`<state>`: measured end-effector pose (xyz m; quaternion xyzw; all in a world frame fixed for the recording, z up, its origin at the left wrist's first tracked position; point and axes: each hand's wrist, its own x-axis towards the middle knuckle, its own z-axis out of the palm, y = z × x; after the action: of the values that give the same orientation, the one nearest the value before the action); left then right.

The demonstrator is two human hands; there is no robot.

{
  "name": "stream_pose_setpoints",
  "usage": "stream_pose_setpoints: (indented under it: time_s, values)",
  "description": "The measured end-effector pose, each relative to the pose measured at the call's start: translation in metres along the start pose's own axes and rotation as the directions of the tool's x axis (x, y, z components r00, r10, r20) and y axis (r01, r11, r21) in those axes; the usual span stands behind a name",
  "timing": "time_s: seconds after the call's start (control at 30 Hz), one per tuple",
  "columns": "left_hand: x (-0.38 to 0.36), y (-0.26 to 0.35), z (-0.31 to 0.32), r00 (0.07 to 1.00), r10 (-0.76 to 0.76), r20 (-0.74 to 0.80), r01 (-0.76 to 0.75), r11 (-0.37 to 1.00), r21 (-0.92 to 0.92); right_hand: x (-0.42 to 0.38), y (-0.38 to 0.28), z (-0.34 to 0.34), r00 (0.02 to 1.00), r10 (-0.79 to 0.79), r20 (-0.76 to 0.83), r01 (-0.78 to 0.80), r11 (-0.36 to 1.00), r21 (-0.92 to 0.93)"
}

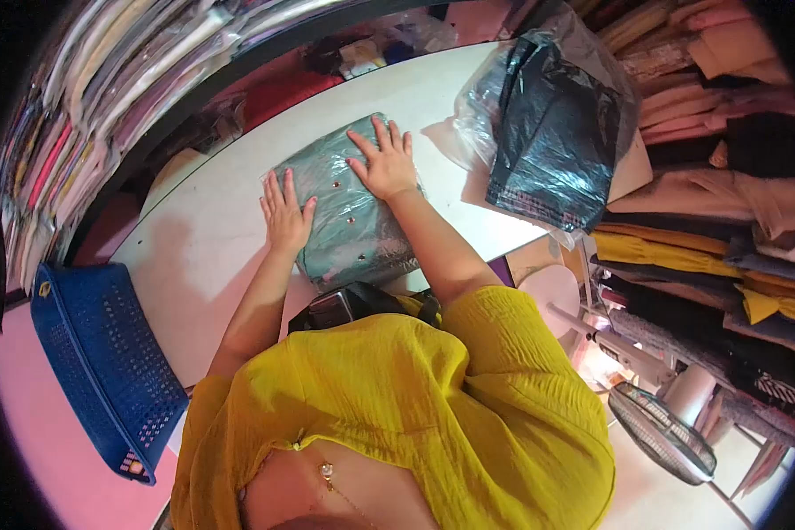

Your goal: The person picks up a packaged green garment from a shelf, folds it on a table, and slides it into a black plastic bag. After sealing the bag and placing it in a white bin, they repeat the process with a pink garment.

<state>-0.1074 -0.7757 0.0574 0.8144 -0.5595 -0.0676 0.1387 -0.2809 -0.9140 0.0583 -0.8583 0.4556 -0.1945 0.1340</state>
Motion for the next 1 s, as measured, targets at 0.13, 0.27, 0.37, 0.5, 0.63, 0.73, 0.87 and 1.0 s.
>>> stream_pose_setpoints:
  time_s: [0.13,0.27,0.37,0.5,0.63,0.73,0.87,1.0]
  values:
    - [0.001,-0.001,0.002,1.000,0.000,0.020,0.000,1.000,0.026,0.000,0.002,0.001,1.000,0.006,0.002,-0.006,1.000,0.010]
    - [0.000,-0.001,-0.004,0.999,-0.016,0.045,0.016,1.000,0.014,0.000,0.008,0.000,1.000,-0.015,-0.007,0.015,0.998,0.066]
    - [0.000,0.010,-0.019,0.994,-0.065,0.089,0.056,0.993,0.107,-0.006,0.022,-0.014,0.999,0.042,0.008,-0.041,0.922,0.385]
    - [-0.022,0.020,-0.034,0.991,0.089,-0.103,-0.087,0.996,0.024,-0.066,0.006,-0.078,0.999,0.016,-0.039,-0.007,0.973,0.231]
    - [-0.064,0.015,-0.036,0.986,0.162,-0.049,-0.163,0.987,-0.015,-0.115,0.034,-0.077,0.999,0.015,-0.048,-0.005,0.981,0.195]
    - [-0.096,-0.023,-0.017,0.993,-0.040,-0.109,0.033,0.998,-0.060,-0.115,0.071,-0.092,0.953,0.175,-0.247,-0.097,0.950,0.297]
    - [-0.139,-0.063,-0.010,0.946,-0.299,-0.127,0.312,0.945,0.099,-0.091,0.133,-0.118,0.792,0.422,-0.441,-0.337,0.905,0.260]
    - [-0.146,-0.069,-0.009,0.935,-0.326,-0.139,0.342,0.932,0.116,-0.078,0.156,-0.129,0.831,0.297,-0.470,-0.301,0.951,0.069]
